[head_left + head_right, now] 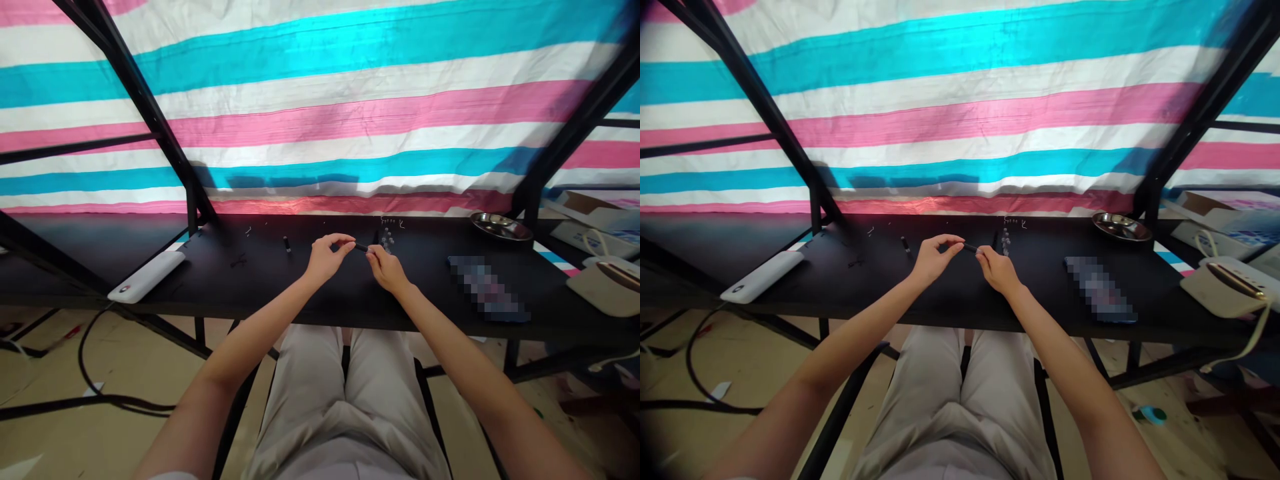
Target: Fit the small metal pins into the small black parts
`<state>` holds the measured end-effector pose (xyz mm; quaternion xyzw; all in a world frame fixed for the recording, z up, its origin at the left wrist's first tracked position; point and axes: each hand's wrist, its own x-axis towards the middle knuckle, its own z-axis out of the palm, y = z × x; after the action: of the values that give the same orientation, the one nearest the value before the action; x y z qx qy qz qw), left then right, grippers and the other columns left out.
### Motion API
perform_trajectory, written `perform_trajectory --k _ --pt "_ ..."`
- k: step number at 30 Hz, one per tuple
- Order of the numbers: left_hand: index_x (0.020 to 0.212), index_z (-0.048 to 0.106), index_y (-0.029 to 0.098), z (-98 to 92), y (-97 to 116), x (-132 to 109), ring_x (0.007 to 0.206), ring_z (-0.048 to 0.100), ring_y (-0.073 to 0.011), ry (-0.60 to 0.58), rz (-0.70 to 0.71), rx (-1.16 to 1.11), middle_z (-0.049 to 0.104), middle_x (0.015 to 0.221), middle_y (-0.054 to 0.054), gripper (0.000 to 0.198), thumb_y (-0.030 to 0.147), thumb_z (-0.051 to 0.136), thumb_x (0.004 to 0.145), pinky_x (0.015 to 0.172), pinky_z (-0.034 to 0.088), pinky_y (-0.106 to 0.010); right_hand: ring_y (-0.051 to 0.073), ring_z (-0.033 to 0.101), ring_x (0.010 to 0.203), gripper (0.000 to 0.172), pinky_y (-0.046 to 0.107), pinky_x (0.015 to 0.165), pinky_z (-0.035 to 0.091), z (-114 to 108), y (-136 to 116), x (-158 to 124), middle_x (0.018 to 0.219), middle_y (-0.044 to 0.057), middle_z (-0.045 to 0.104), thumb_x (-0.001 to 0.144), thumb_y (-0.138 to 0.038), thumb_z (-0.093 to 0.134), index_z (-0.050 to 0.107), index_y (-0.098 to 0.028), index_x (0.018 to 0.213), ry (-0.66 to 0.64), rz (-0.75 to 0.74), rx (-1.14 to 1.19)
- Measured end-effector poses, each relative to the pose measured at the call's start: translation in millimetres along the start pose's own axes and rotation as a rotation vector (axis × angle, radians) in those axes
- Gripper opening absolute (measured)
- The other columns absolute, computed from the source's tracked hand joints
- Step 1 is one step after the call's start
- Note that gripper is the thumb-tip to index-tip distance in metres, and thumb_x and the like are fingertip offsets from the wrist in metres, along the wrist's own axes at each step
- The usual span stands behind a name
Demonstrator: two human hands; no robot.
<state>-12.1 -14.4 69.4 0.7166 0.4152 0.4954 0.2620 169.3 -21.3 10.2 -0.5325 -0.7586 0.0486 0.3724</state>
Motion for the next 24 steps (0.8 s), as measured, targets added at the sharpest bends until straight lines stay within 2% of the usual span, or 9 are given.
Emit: perform_trajectory --k 5,11,14,17,20,24 --pt "0.083 0.071 0.019 7.1 -0.4 -4.6 0.077 0.06 -0.0148 -0.001 -0.042 -0.112 0.069 0.081 -0.003 0.018 0.033 0.065 0.074 0.077 0.047 -0.028 0.016 0.057 0.065 0.039 0.024 0.064 0.04 1.8 2.6 -1.9 0.076 0.004 0.06 0.092 -0.043 0.024 0.054 -0.019 0.102 0.041 0.0 0.002" --pt "0.101 0.067 0.018 25.0 -3.4 -14.1 0.077 0.061 -0.0138 0.022 -0.175 -0.33 0.069 0.086 -0.005 0.037 0.036 0.07 0.069 0.073 0.046 -0.026 0.015 0.056 0.062 0.044 0.023 0.062 0.041 4.6 5.7 -1.7 0.076 0.005 0.059 0.092 -0.045 0.021 0.056 -0.019 0.097 0.117 0.001 -0.005" --pt "0.092 0.069 0.016 36.0 -4.6 -17.8 0.077 0.061 -0.0136 0.039 -0.206 -0.462 0.068 0.082 -0.005 0.031 0.036 0.07 0.069 0.074 0.047 -0.027 0.014 0.056 0.063 0.044 0.023 0.063 0.041 4.5 5.6 -1.1 0.078 0.006 0.06 0.092 -0.047 0.022 0.057 -0.019 0.096 0.142 -0.017 0.005" --pt "0.089 0.069 0.015 40.7 -5.0 -15.7 0.077 0.062 -0.014 0.133 -0.227 -0.549 0.068 0.082 -0.005 0.029 0.037 0.069 0.069 0.076 0.048 -0.028 0.014 0.056 0.066 0.045 0.023 0.065 0.043 2.9 3.4 -0.5 0.082 0.007 0.061 0.092 -0.048 0.023 0.057 -0.019 0.095 0.127 0.003 0.004" --pt "0.086 0.069 0.015 38.3 -5.2 -9.0 0.076 0.062 -0.0132 0.209 -0.239 -0.584 0.068 0.081 -0.005 0.029 0.037 0.071 0.067 0.077 0.049 -0.029 0.013 0.055 0.065 0.044 0.023 0.066 0.044 0.8 1.1 0.0 0.084 0.006 0.062 0.091 -0.049 0.026 0.058 -0.019 0.096 0.112 0.03 0.017" --pt "0.079 0.068 0.014 31.8 -5.3 -2.9 0.071 0.061 -0.0115 0.206 -0.247 -0.619 0.067 0.076 -0.003 0.027 0.034 0.075 0.063 0.076 0.049 -0.029 0.012 0.056 0.067 0.042 0.022 0.068 0.044 0.1 0.9 0.6 0.09 0.006 0.064 0.09 -0.048 0.032 0.058 -0.019 0.103 0.142 -0.018 0.078"
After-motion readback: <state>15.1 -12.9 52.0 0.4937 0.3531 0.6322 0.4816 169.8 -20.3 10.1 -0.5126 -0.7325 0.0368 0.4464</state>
